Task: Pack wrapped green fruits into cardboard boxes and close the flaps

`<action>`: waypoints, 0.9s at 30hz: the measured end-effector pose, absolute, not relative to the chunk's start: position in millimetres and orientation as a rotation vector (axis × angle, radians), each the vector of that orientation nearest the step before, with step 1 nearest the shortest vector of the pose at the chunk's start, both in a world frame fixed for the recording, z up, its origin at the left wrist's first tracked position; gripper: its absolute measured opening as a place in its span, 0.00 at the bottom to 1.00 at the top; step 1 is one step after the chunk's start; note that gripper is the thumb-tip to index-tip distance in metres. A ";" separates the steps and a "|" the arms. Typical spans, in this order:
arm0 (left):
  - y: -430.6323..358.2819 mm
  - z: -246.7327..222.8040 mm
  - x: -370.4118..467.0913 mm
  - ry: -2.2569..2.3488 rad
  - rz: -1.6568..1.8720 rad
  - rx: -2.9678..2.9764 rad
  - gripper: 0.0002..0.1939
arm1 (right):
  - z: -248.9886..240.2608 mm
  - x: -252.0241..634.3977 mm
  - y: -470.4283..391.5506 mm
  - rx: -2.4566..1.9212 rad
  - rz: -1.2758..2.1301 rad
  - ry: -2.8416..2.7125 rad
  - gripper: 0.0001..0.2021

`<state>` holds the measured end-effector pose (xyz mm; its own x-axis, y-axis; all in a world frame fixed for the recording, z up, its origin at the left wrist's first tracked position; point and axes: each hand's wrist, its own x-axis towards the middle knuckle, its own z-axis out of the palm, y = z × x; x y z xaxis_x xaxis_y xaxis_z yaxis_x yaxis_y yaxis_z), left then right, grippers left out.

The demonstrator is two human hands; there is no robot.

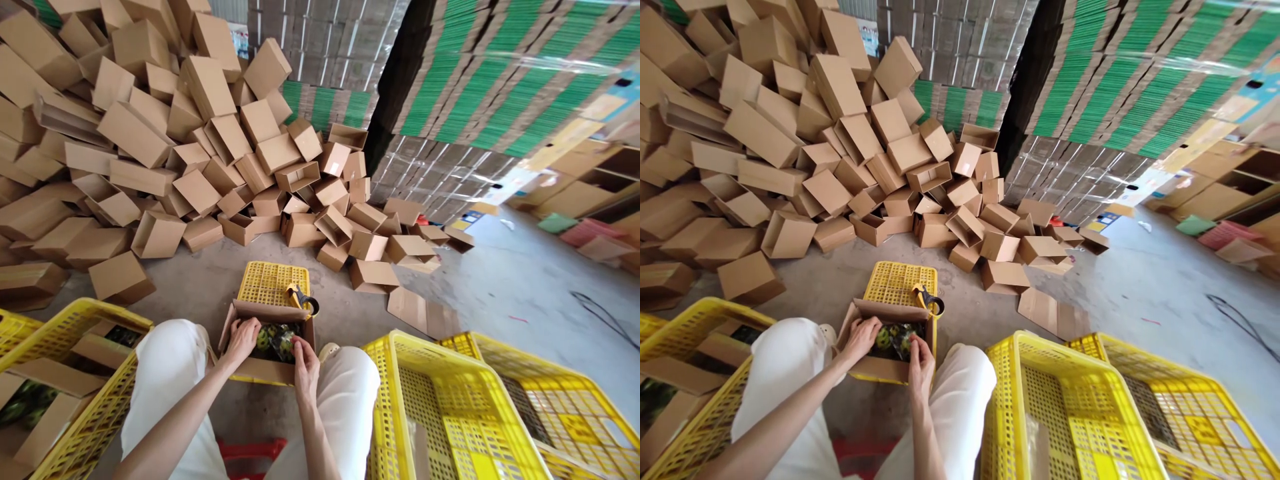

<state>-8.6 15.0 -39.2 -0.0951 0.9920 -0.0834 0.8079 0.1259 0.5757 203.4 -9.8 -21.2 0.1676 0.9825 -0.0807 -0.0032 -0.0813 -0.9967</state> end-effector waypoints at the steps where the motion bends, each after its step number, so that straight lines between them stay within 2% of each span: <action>1: 13.1 -37.3 -9.3 1.964 0.591 1.724 0.15 | -23.3 203.8 -10.4 -1.344 1.151 -1.041 0.26; 6: 3.4 -22.8 -11.8 2.122 1.080 1.351 0.16 | -22.2 203.6 -12.1 -1.332 1.197 -1.103 0.28; 8: -0.3 -14.9 -7.8 2.147 1.158 1.184 0.16 | -16.9 203.3 -11.7 -1.279 1.273 -1.118 0.31; 10: -4.1 -7.9 -1.3 2.126 1.175 1.075 0.15 | -11.4 203.5 -10.8 -1.224 1.362 -1.122 0.32; 15: -14.1 0.9 12.0 1.961 1.215 0.915 0.14 | -6.5 207.2 -8.1 -1.196 1.386 -1.113 0.28; 23: -23.9 19.1 9.8 1.513 1.045 0.749 0.33 | -14.4 207.7 -3.0 -1.197 1.394 -0.846 0.32; 27: -29.7 24.0 8.0 1.303 0.975 0.818 0.37 | -12.9 207.1 -1.1 -1.183 1.469 -0.744 0.27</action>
<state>8.0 -29.7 24.0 0.0041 0.9196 -0.3929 -0.1174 0.3906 0.9130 207.1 -1.1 -12.9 0.0497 0.9587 -0.2801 -0.3415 -0.2473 -0.9068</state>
